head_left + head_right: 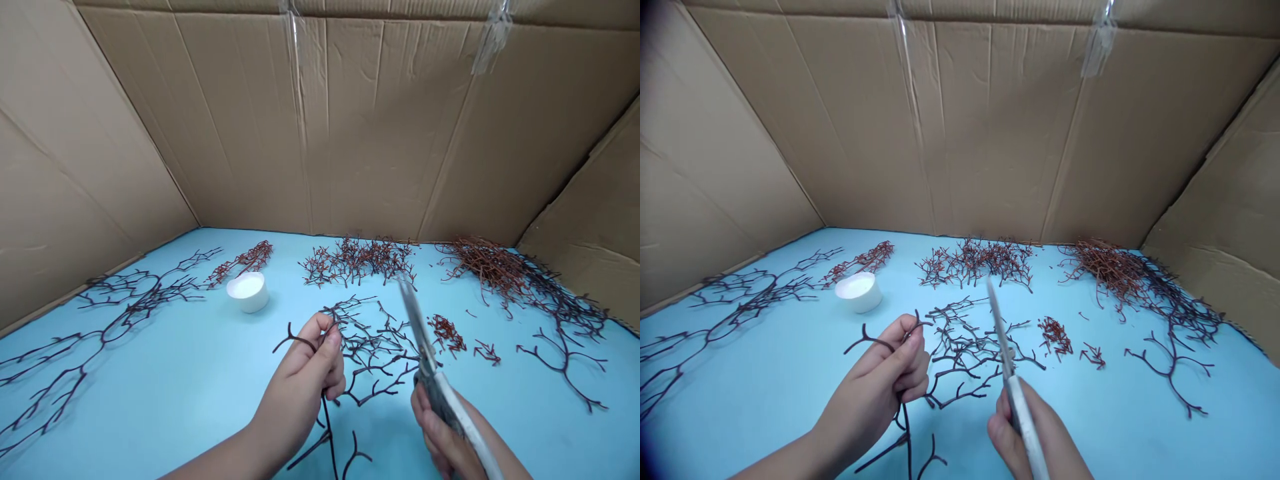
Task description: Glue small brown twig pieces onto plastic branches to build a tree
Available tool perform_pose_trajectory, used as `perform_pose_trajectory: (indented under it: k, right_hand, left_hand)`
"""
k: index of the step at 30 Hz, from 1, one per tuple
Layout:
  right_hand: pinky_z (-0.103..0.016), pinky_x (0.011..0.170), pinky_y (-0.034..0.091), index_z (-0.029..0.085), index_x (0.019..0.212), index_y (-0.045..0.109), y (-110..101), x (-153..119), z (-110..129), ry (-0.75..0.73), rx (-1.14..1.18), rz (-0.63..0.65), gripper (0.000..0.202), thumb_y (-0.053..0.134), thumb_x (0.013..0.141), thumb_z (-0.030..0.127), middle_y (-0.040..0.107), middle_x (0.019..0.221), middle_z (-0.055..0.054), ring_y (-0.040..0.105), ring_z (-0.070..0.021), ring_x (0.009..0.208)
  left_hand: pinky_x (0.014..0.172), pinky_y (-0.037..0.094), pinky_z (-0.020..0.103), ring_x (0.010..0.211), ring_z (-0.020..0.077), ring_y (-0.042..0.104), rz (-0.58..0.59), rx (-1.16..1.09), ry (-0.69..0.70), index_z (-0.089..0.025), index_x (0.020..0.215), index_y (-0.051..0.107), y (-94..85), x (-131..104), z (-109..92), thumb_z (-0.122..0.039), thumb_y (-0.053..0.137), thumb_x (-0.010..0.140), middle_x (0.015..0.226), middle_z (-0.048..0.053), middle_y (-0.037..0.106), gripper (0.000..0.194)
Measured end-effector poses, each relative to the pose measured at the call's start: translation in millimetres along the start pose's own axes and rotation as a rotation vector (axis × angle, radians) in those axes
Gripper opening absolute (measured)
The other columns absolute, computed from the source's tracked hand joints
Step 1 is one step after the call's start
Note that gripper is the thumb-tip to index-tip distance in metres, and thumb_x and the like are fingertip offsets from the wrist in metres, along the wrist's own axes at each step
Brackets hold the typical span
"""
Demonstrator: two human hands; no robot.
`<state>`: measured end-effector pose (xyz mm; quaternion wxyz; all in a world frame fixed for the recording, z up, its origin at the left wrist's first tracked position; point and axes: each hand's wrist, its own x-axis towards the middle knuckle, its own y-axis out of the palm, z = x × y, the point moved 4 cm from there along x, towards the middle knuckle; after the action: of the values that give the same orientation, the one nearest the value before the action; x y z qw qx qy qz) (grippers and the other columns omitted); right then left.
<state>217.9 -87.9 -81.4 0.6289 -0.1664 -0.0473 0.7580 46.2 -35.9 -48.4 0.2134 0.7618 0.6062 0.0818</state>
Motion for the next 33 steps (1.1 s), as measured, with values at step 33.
perform_pose_trajectory:
  k: [33]
  right_hand:
    - [-0.031,0.056,0.05,0.02,0.076,0.04,-19.0,22.6,11.2,-0.005,0.317,-0.266,0.034,0.061,0.07,0.045,0.052,0.064,0.003,0.05,-0.0088,0.041]
  left_hand:
    - [0.055,0.036,0.022,0.059,0.0138,0.045,0.001,0.661,-0.007,-0.022,0.089,0.067,4.7,-3.8,-5.4,-0.038,0.056,0.072,0.067,0.001,0.059,0.026]
